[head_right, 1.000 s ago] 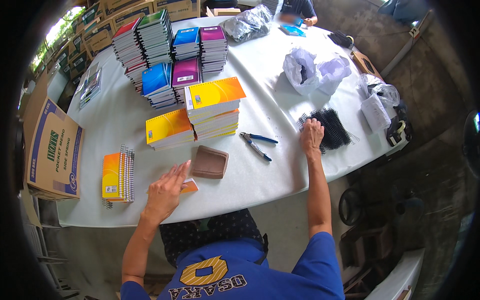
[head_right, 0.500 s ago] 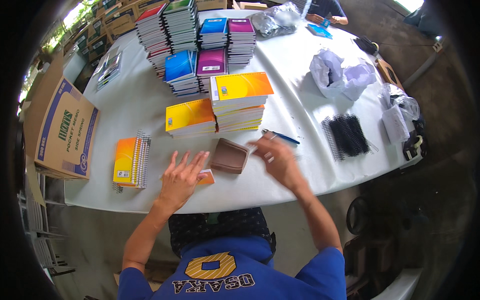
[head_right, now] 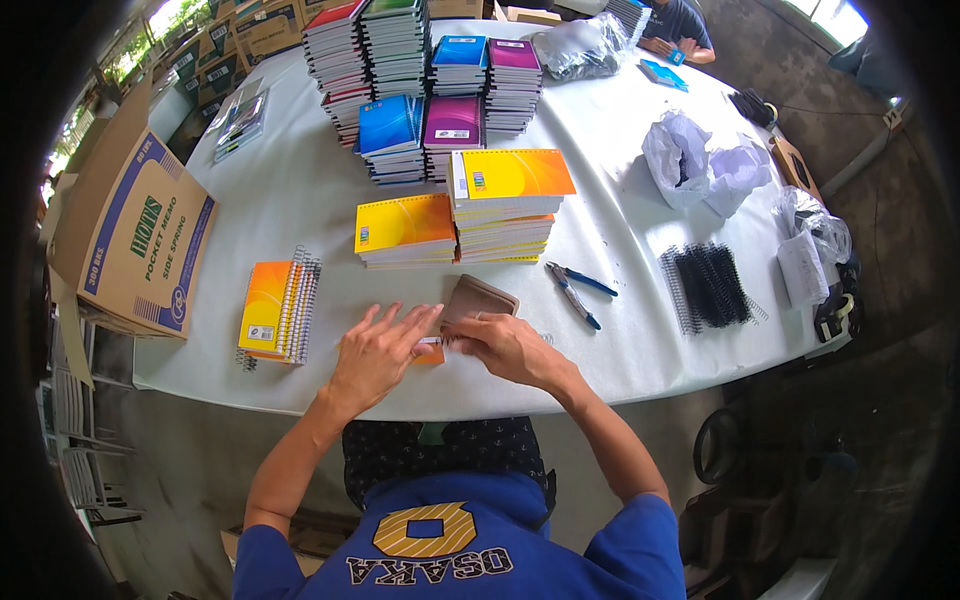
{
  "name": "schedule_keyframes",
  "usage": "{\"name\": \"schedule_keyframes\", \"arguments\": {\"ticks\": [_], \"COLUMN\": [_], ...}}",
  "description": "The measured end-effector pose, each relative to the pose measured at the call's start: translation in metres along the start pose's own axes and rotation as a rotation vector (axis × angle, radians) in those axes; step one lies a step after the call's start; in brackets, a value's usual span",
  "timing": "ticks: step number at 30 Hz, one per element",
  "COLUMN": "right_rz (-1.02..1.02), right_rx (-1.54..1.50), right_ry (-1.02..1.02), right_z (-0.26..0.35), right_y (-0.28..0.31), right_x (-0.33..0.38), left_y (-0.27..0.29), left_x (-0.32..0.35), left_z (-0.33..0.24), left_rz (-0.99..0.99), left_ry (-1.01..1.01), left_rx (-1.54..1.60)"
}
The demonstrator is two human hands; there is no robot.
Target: The person inserts plastic spiral coils into the pre-punched holes of notebook covers and pages by hand, then uses a pair of side-cutters to trim the excess coil from the ends.
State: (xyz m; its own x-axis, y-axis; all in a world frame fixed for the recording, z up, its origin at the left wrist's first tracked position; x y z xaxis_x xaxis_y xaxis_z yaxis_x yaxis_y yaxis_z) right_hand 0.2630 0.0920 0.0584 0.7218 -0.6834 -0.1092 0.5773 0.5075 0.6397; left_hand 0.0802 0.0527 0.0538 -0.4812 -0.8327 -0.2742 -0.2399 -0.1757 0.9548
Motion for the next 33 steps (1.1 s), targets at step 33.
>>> {"name": "schedule_keyframes", "arguments": {"ticks": [33], "right_rz": [0.392], "right_rx": [-0.313], "right_ry": [-0.100], "right_z": [-0.020], "right_y": [0.042], "right_x": [-0.035], "left_y": [0.012], "left_x": [0.014], "left_z": [0.023], "left_rz": [-0.013], "left_ry": [0.100], "left_rx": [-0.008]}}
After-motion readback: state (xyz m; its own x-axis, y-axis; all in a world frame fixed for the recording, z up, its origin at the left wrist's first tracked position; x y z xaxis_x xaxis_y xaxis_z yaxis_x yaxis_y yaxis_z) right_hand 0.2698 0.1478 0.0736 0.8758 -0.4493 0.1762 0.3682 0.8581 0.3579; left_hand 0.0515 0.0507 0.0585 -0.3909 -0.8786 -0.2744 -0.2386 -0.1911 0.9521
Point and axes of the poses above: each hand's wrist, its own x-axis away from the middle knuckle, its own y-axis out of the back of the hand, z = x × y, the point moved 4 cm from there along -x, towards the middle knuckle, and after that the axes turned 1 degree about z, right-handed, at the moved point
